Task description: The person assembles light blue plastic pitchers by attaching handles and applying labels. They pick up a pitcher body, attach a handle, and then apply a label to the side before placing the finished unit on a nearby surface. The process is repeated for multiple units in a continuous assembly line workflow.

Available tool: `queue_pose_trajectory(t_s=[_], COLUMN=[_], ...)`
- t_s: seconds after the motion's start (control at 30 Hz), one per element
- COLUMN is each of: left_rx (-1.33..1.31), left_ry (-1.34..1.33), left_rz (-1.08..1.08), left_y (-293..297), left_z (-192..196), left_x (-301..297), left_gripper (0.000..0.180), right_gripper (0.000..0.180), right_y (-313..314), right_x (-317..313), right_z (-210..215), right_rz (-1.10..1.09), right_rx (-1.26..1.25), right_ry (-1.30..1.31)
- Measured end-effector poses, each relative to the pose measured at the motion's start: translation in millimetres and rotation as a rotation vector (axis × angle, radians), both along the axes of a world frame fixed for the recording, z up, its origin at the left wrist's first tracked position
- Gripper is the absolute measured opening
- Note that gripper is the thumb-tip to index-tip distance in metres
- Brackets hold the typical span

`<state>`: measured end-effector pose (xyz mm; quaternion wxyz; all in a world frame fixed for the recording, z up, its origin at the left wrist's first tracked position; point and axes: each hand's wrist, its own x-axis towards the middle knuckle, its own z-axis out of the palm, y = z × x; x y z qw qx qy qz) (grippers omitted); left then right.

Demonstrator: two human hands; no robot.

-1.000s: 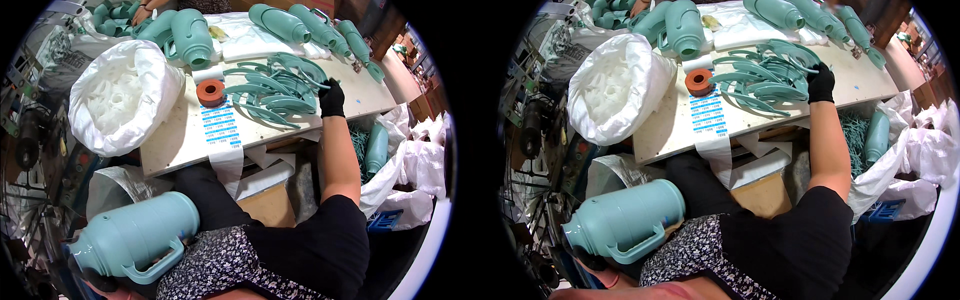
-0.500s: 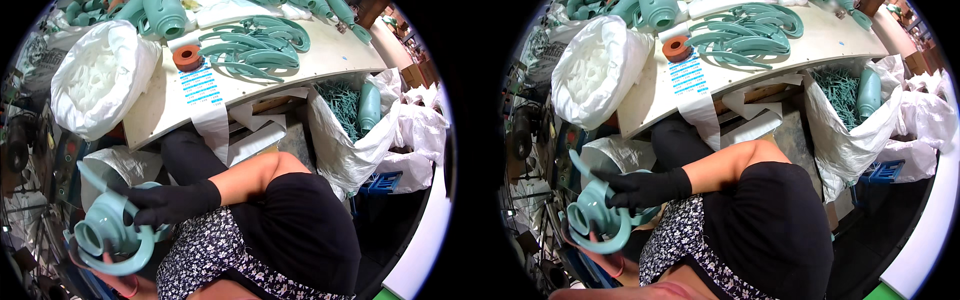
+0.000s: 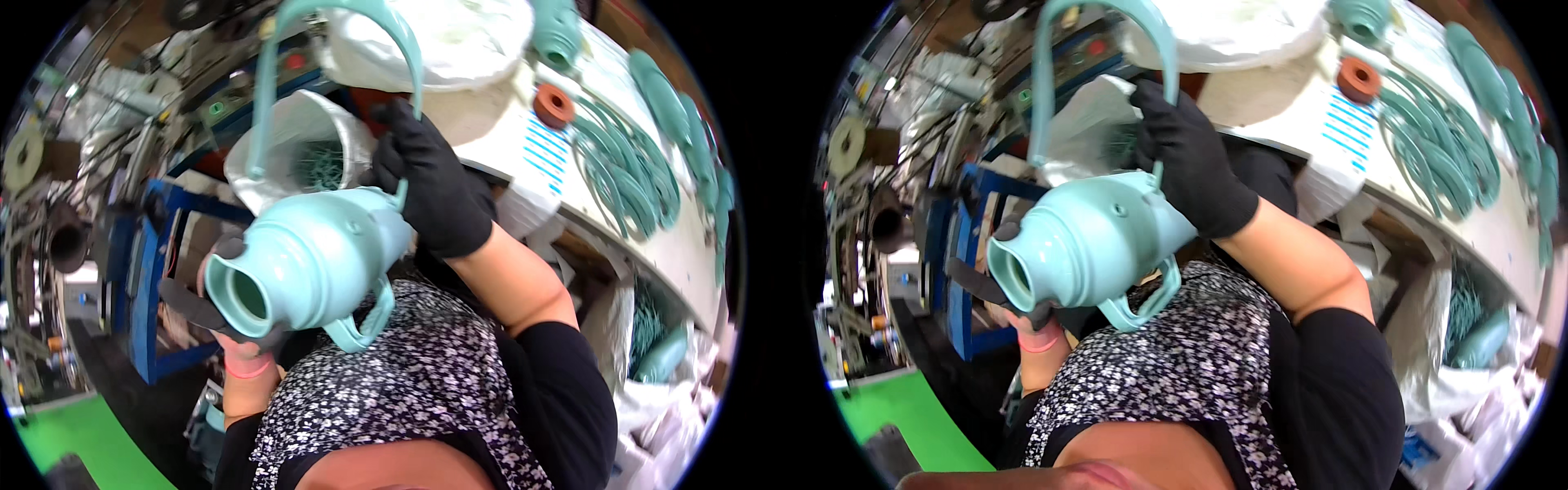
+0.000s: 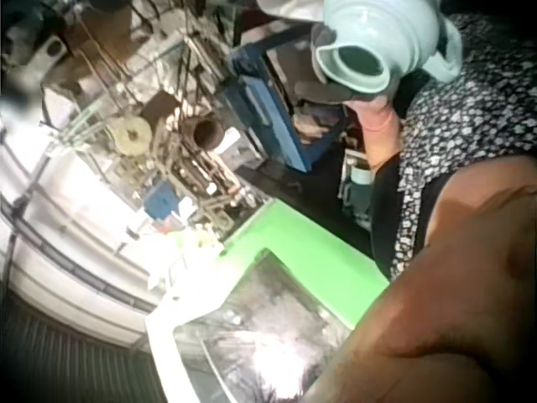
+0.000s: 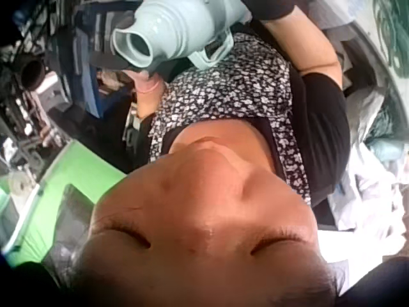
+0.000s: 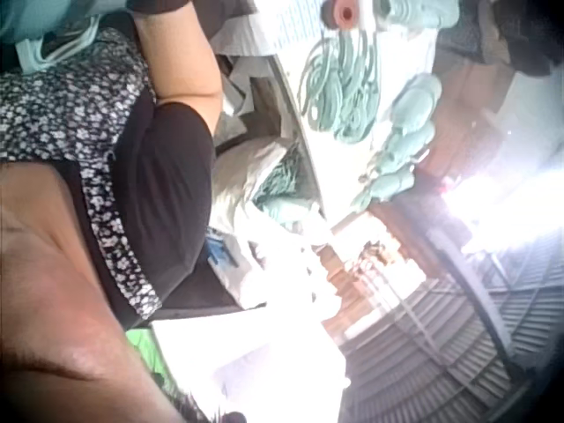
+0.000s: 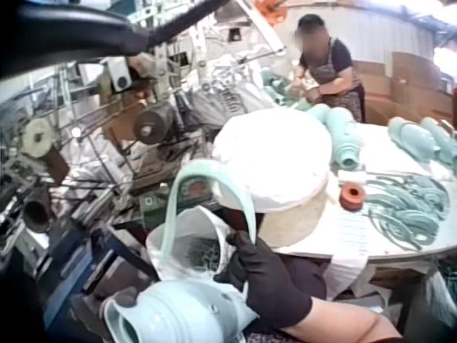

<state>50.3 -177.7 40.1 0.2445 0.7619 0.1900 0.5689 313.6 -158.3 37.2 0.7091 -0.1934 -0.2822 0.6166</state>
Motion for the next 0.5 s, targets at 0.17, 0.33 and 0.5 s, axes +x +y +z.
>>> queue_pose_trajectory(t_s=[0.17,0.33,0.5], left_rx=[-0.093,-0.069,-0.489], left_ry=[0.023,0.259,0.014], left_rz=[0.043,-0.087,-0.343], left_y=[-20,-23,-7], left_z=[5,29,36], left_x=[7,9,22], left_gripper=[0.111,0.094,0.101], right_gripper=[0.031,0.030,0.026], right_y=[-12,-8,-24], right_x=[-36,-44,-33], right_z=[7,-15,13], right_rz=[0.049,0.175,0.052], right_rx=[-0.234,-0.197,-0.004], right_ry=[-0.084,-0.435,-0.449])
